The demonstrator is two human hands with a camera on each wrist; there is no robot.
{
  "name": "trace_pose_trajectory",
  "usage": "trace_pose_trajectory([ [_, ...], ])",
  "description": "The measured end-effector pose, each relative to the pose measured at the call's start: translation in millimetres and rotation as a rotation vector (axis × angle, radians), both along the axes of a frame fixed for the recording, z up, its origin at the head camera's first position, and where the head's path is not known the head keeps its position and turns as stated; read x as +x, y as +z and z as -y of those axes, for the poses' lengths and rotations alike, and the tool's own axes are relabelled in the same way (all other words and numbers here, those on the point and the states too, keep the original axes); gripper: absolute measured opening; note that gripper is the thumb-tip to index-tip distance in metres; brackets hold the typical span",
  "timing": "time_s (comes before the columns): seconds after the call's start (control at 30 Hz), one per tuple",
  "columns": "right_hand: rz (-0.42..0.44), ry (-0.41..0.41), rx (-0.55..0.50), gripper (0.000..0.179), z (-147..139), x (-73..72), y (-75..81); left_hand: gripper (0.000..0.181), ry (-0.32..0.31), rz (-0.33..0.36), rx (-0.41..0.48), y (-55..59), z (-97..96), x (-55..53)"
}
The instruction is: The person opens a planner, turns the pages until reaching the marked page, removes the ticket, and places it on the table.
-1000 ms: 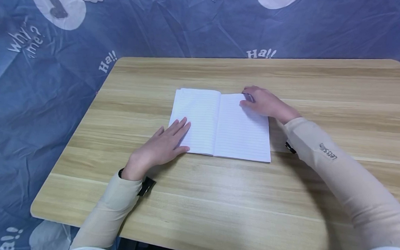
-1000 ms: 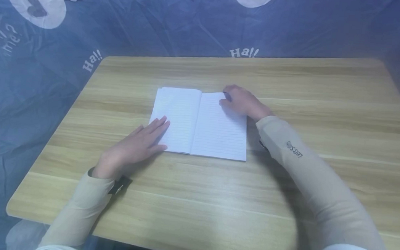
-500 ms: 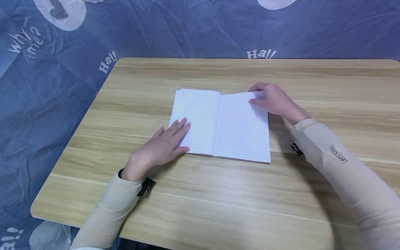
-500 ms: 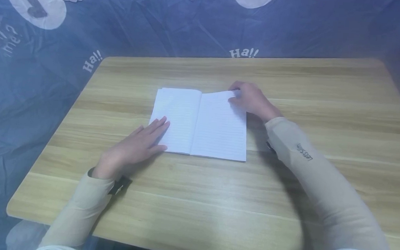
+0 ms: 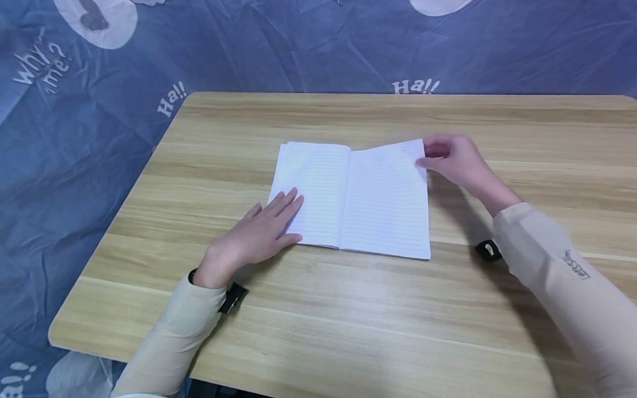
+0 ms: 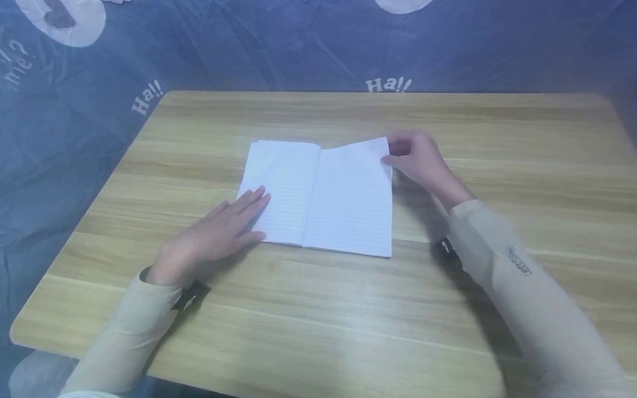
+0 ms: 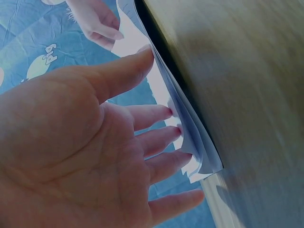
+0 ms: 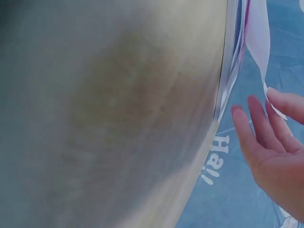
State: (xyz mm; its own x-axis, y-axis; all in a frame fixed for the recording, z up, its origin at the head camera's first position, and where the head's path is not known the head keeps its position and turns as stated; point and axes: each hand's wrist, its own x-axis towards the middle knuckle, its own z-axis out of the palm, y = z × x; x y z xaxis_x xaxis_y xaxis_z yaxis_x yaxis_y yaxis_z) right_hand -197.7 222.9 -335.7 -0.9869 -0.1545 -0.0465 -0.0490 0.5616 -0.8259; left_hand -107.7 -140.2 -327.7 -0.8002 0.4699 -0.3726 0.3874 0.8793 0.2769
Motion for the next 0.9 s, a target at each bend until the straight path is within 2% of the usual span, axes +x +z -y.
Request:
trace_pose_trajectory([
  [0.13, 0.077, -0.009, -0.084, 0.041, -4.8, 10.6, -0.3, 0.072, -0.004, -0.002, -0.003, 0.2, 0.1, 0.1],
  [0.33, 0.173, 0.007, -0.112, 0.051, -9.6, 26.3, 0.6, 0.072, -0.007, 0.001, -0.002, 0.8, 0.0, 0.5],
  [0.67, 0.225, 0.03, -0.135, 0.053, -9.4, 38.2, -0.1, 0.072, -0.007, 0.001, -0.002, 0.9, 1.0, 0.3],
  [0.9, 0.223, 0.037, -0.14, 0.052, -7.9, 44.9, 1.4, 0.073, -0.01, 0.0, -0.003, 1.8, 0.7, 1.3],
])
